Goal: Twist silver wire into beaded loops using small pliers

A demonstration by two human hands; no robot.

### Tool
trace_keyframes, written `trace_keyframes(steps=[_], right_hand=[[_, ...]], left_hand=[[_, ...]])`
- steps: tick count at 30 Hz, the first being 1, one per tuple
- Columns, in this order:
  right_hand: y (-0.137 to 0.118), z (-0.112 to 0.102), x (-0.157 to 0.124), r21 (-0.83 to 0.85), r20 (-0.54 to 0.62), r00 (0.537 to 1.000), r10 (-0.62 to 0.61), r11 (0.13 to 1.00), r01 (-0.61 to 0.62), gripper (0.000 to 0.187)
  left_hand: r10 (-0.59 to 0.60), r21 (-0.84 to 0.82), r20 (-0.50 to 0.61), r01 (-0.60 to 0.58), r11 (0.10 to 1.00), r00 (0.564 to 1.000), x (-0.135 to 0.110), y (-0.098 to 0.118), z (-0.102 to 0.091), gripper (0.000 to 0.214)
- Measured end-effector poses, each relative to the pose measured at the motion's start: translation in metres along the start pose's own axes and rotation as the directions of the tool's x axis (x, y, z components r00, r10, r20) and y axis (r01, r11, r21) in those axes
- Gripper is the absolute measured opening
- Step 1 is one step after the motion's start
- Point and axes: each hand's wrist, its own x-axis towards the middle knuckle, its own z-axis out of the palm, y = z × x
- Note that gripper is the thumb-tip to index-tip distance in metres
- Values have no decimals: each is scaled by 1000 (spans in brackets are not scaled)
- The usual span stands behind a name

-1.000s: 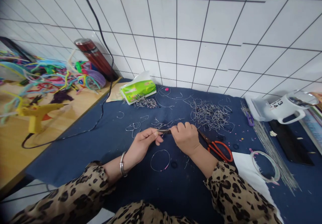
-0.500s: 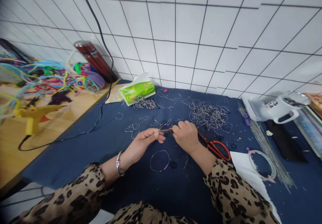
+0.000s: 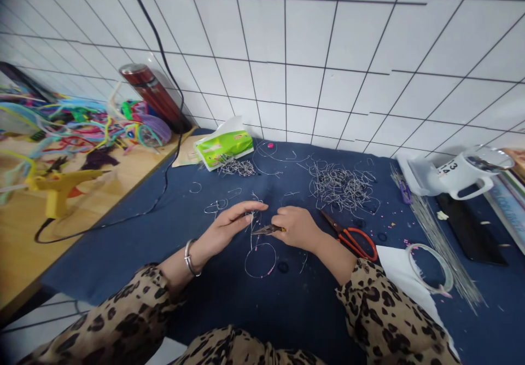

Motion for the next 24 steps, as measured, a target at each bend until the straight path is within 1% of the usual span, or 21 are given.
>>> trace_keyframes(steps=[2, 4, 6, 9, 13, 15, 18, 21, 24], right_hand=[[0, 0, 0, 30, 7, 1000, -7, 1000, 7, 29], [1, 1, 0, 55, 9, 1000, -3, 998, 2, 31], [2, 1, 0, 71, 8, 1000, 14, 997, -14, 31], [3, 2, 0, 75, 8, 998, 57, 996, -58, 34], [3, 3, 0, 28, -6, 990, 140, 990, -140, 37], [4, 4, 1, 11, -10, 984, 175, 984, -175, 37], [5, 3, 1, 17, -10, 973, 230, 973, -230, 36], [3, 0, 2, 45, -10, 957, 292, 956, -291, 35], [-1, -2, 3, 75, 3, 948, 319, 945, -318, 33]], left_hand=[[-7, -30, 61, 8, 1000, 998, 0, 1, 0, 26], [-34, -63, 66, 38, 997, 997, 1, 1, 1, 26], [-64, -80, 28, 66, 995, 998, 1, -1, 2, 25], [-61, -75, -72, 55, 996, 996, 2, -4, 2, 25], [-72, -31, -193, 67, 997, 979, 1, -9, 2, 23], [-59, 22, -226, 65, 998, 972, 0, -11, 1, 22], [4, 148, -274, 38, 988, 962, -3, -12, 0, 21], [89, 307, -337, 20, 951, 937, -3, -10, -1, 19], [174, 428, -379, 5, 904, 909, -2, -9, -1, 17]])
